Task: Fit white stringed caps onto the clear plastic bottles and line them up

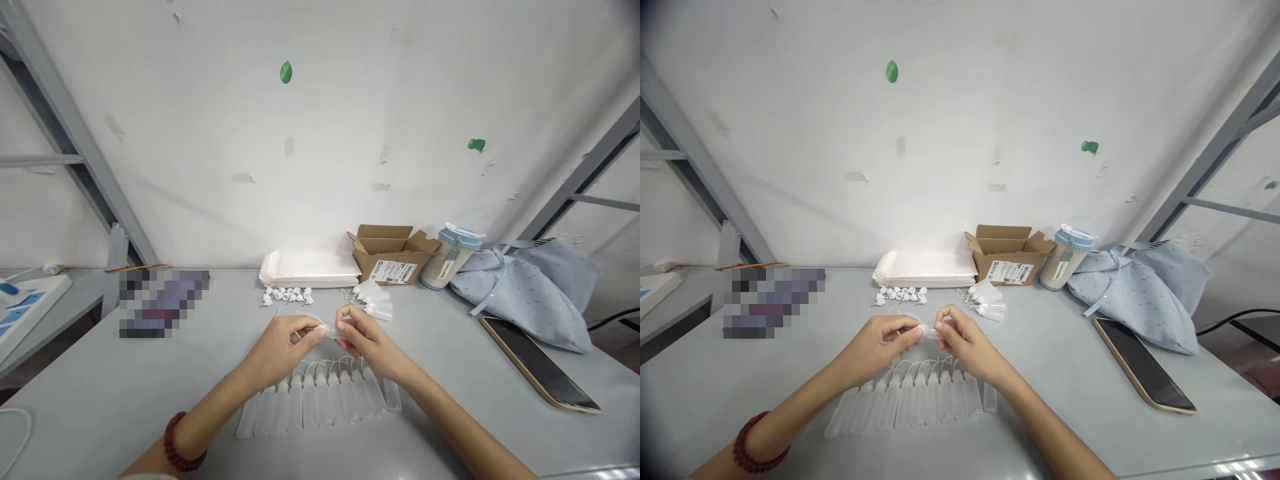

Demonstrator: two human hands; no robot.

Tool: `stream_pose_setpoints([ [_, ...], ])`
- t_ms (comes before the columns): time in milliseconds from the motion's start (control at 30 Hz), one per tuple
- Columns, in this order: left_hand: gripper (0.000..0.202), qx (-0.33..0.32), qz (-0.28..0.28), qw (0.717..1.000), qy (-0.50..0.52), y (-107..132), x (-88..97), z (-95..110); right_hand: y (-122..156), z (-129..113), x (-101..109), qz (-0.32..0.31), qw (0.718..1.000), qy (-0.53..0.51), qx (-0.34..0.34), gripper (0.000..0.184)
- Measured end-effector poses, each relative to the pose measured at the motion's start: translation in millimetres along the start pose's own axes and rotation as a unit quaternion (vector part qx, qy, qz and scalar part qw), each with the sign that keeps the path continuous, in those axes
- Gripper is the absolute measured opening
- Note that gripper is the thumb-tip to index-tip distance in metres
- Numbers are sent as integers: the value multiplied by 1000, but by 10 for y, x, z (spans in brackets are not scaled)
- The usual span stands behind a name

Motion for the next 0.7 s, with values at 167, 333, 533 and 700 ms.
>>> stream_pose_setpoints([
  [167, 39, 58, -12, 998, 32, 17, -63, -146, 3, -12, -9, -5, 1000, 12, -3, 28],
  [333, 31, -11, -2, 999, -31, 26, -72, -3, -5, -20, 15, -14, 1000, -13, -18, 31],
  [533, 13, -118, 45, 985, -119, 60, -49, 164, -46, 74, 41, -29, 997, -58, -48, 32],
  [700, 28, -63, 30, 993, -96, 16, -58, 77, -61, 175, 89, -24, 992, -100, -73, 30],
])
Point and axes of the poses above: each hand's wrist, its own y-axis away from the middle knuckle, its own x-axis out of the back of the hand, z = x × y, the point moved 9 cm from there along -y, towards the middle knuckle, and after that the axes turned 1 degree about y, right-handed, at the moved point
